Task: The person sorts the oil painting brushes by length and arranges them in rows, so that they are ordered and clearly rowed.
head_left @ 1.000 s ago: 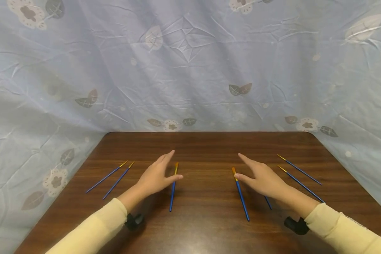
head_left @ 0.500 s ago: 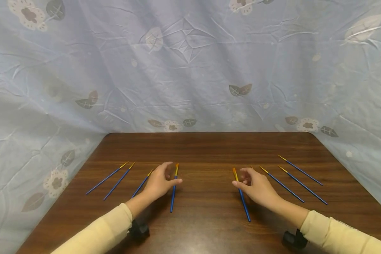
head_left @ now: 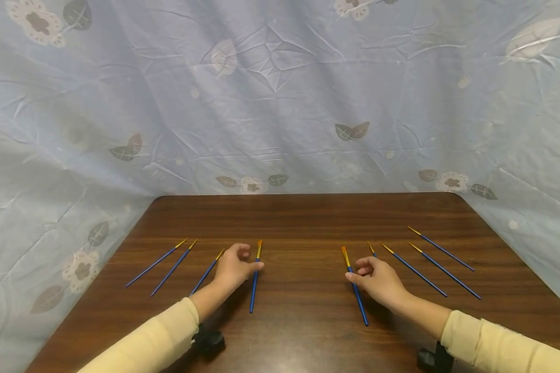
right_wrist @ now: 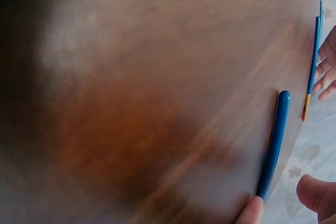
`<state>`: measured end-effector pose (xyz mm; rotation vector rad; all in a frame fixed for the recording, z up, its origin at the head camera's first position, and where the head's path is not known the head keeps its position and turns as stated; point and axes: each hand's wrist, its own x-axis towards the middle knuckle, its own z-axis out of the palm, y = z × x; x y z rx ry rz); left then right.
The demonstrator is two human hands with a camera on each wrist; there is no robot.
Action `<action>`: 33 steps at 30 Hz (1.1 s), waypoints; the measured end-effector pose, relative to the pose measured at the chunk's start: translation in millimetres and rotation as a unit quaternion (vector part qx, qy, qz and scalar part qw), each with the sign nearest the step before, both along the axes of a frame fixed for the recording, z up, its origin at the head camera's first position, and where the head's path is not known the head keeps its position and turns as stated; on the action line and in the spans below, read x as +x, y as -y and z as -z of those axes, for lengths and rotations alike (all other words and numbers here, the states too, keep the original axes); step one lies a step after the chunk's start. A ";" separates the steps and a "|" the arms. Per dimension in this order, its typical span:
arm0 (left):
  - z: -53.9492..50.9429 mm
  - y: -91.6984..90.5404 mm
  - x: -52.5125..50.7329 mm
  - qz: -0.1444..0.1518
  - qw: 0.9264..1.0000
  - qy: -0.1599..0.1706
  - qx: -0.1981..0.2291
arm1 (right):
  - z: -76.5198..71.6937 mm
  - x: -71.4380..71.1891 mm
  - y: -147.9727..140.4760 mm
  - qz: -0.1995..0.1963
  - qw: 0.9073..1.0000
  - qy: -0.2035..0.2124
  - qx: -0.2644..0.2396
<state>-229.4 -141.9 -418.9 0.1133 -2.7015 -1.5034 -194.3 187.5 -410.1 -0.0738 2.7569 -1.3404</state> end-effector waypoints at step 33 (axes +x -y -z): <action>11.8 -6.6 -9.9 -0.037 0.999 -0.016 -0.035 | 8.9 -1.2 3.8 0.011 1.000 0.013 -0.018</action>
